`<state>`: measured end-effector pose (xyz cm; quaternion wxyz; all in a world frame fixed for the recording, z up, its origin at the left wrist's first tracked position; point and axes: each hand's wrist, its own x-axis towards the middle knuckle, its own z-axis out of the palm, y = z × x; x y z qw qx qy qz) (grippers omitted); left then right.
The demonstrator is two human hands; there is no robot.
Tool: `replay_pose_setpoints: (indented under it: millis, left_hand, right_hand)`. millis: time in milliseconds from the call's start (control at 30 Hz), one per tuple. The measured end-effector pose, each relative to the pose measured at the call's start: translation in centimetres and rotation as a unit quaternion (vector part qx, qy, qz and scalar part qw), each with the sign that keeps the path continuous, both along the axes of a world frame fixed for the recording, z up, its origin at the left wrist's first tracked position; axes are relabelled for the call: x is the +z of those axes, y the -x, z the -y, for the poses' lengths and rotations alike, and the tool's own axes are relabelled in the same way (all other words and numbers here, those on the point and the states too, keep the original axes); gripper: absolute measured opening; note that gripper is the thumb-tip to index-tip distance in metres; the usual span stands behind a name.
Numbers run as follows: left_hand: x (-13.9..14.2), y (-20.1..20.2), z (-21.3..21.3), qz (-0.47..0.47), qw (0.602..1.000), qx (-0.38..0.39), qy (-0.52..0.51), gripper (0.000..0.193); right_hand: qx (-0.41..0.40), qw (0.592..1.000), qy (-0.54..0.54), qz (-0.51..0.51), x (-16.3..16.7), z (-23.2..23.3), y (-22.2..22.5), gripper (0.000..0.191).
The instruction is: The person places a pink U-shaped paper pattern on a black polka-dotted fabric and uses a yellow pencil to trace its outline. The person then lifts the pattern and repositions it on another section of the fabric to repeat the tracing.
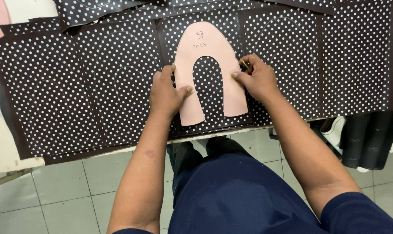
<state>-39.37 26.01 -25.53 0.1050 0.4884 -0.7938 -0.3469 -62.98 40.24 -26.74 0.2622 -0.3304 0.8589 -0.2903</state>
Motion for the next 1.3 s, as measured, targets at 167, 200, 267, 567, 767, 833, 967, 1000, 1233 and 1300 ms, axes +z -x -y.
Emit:
replay_pose_setpoints:
  millis: [167, 200, 267, 567, 767, 833, 967, 1000, 1233, 1300]
  left_hand:
    - [-0.03, -0.19, -0.02, -0.009, 1.0, -0.004, 0.007, 0.073]
    - [-0.01, -0.2, -0.03, -0.01, 1.0, -0.004, 0.007, 0.073]
    - [0.06, -0.16, -0.06, -0.008, 1.0, -0.004, 0.005, 0.073]
    - [0.35, 0.11, -0.14, 0.01, 1.0, 0.003, -0.003, 0.071]
    - [-0.09, 0.28, -0.3, 0.013, 1.0, 0.0, -0.002, 0.07]
    - [-0.21, 0.3, -0.35, 0.011, 1.0, 0.0, -0.003, 0.07]
    - [-0.27, 0.31, -0.41, 0.006, 1.0, 0.003, -0.006, 0.07]
    - [-0.26, 0.31, -0.39, 0.006, 1.0, 0.005, -0.008, 0.07]
    - [0.32, 0.22, -0.3, 0.011, 1.0, 0.002, -0.004, 0.071]
    - [0.47, 0.4, -0.45, 0.024, 1.0, 0.007, -0.004, 0.071]
  right_hand:
    - [-0.001, 1.0, -0.003, -0.003, -0.27, -0.01, 0.01, 0.041]
    - [-0.001, 1.0, -0.005, -0.006, -0.31, -0.01, 0.01, 0.04]
    - [-0.001, 1.0, -0.001, -0.008, -0.37, -0.03, 0.01, 0.04]
    - [-0.002, 1.0, -0.011, -0.005, -0.12, 0.06, -0.01, 0.043]
    - [0.004, 1.0, -0.014, -0.009, 0.17, -0.08, -0.22, 0.044]
    - [0.004, 1.0, -0.016, -0.01, 0.19, -0.13, -0.22, 0.044]
    - [0.001, 1.0, -0.016, -0.01, 0.11, -0.14, -0.17, 0.044]
    - [0.001, 1.0, -0.016, -0.009, 0.06, -0.12, -0.13, 0.044]
    - [0.001, 1.0, -0.007, -0.017, 0.03, -0.04, 0.14, 0.045]
    - [0.003, 1.0, -0.004, -0.017, -0.04, -0.02, 0.17, 0.046]
